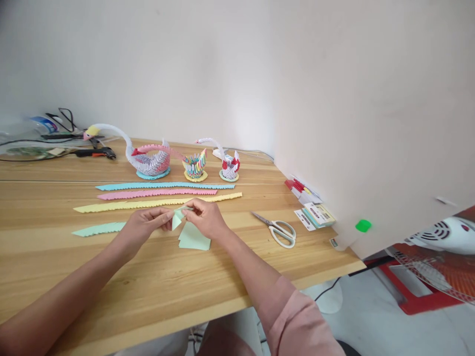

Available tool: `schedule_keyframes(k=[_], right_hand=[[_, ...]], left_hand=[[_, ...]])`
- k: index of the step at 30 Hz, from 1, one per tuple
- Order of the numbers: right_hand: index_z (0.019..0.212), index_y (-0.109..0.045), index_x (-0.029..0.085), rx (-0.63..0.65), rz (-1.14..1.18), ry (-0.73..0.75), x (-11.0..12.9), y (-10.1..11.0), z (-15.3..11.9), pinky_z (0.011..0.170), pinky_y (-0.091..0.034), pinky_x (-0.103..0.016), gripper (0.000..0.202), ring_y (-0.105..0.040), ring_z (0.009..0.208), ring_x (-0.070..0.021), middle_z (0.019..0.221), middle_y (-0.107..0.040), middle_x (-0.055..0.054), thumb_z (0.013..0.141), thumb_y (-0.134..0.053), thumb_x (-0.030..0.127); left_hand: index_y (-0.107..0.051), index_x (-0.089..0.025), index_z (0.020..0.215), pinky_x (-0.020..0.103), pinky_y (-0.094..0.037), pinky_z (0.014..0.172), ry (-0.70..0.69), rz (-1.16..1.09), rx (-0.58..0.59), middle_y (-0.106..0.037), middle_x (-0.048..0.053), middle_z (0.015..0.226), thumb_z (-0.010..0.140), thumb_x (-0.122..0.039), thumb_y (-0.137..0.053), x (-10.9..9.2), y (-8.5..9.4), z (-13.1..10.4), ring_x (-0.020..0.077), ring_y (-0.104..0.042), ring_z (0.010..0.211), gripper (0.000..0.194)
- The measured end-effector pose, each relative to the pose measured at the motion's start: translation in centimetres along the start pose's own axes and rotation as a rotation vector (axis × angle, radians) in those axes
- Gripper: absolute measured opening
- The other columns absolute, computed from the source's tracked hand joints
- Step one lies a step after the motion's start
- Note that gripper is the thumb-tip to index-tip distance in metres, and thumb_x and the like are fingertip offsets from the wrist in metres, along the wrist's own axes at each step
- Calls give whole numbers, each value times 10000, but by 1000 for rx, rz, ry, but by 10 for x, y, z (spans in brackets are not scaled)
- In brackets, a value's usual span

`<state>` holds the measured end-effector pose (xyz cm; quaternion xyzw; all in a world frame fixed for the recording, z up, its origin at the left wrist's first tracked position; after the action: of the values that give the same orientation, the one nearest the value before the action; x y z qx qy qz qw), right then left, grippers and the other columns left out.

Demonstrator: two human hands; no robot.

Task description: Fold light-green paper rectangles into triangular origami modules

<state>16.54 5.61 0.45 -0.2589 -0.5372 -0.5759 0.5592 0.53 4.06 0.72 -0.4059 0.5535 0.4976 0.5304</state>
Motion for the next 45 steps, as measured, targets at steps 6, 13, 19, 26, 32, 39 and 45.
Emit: schedule_keyframes(k=[6, 13, 19, 26, 32, 39, 45], right_hand=[[886, -623, 186, 56, -85, 57, 3, 0, -1, 666, -468, -253, 184, -611, 720, -139, 766, -647, -14, 819, -520, 323], [973, -664, 259, 82, -365, 359, 11, 3, -2, 773, -472, -276, 251, -641, 859, -156, 939, -695, -8, 848, -458, 191], [1028, -655, 263, 137, -399, 507, 11, 5, -3, 807, -480, -296, 307, -633, 936, -156, 1011, -686, -13, 885, -398, 179], [996, -666, 249, 65, -423, 526, 11, 7, -3, 769, -485, -278, 301, -642, 891, -150, 960, -701, -19, 873, -412, 147], [961, -668, 236, 108, -383, 505, 7, 5, -2, 838, -464, -286, 298, -618, 953, -148, 992, -688, -28, 864, -405, 135], [1104, -540, 195, 102, 170, -104, 0, 8, 5, 683, -516, -279, 282, -637, 753, -136, 848, -652, -41, 874, -416, 304], [786, -606, 151, 134, 241, -192, -3, -2, 4, 557, -460, -208, 260, -523, 557, -69, 719, -586, -1, 755, -597, 409]], left_hand=[[-662, -188, 610, 243, -411, 537, 10, -4, -51, -574, -2, 522, 649, -365, -648, 1, 3, 0, 143, -506, 531, 182], [-625, -188, 533, 243, -398, 544, 43, -49, -65, -563, -9, 490, 660, -329, -638, 0, 5, 0, 131, -495, 512, 190], [-618, -177, 554, 241, -386, 559, 66, -162, 16, -566, -2, 523, 695, -329, -630, 4, 6, 1, 122, -488, 528, 207], [-643, -190, 594, 237, -392, 570, 23, -60, 64, -592, -1, 546, 690, -405, -642, -1, 5, -1, 132, -504, 555, 235], [-620, -180, 587, 234, -394, 554, 38, -5, 26, -583, -4, 527, 683, -431, -642, -1, 3, 1, 127, -496, 531, 269], [-631, -176, 629, 228, -403, 557, 28, 76, -123, -574, -13, 518, 686, -415, -628, 0, 7, 0, 119, -486, 532, 245], [-655, -173, 665, 235, -414, 566, -22, 103, -103, -575, -14, 540, 694, -406, -621, 4, 3, 1, 125, -509, 549, 238]])
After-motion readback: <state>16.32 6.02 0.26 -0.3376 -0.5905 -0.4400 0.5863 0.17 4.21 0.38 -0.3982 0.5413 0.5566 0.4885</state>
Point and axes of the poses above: each hand's wrist, its own z-axis towards the middle knuckle, its own y-axis out of the back of the hand, x = y × z, the point moved 3 cm from there along z, towards the middle knuckle
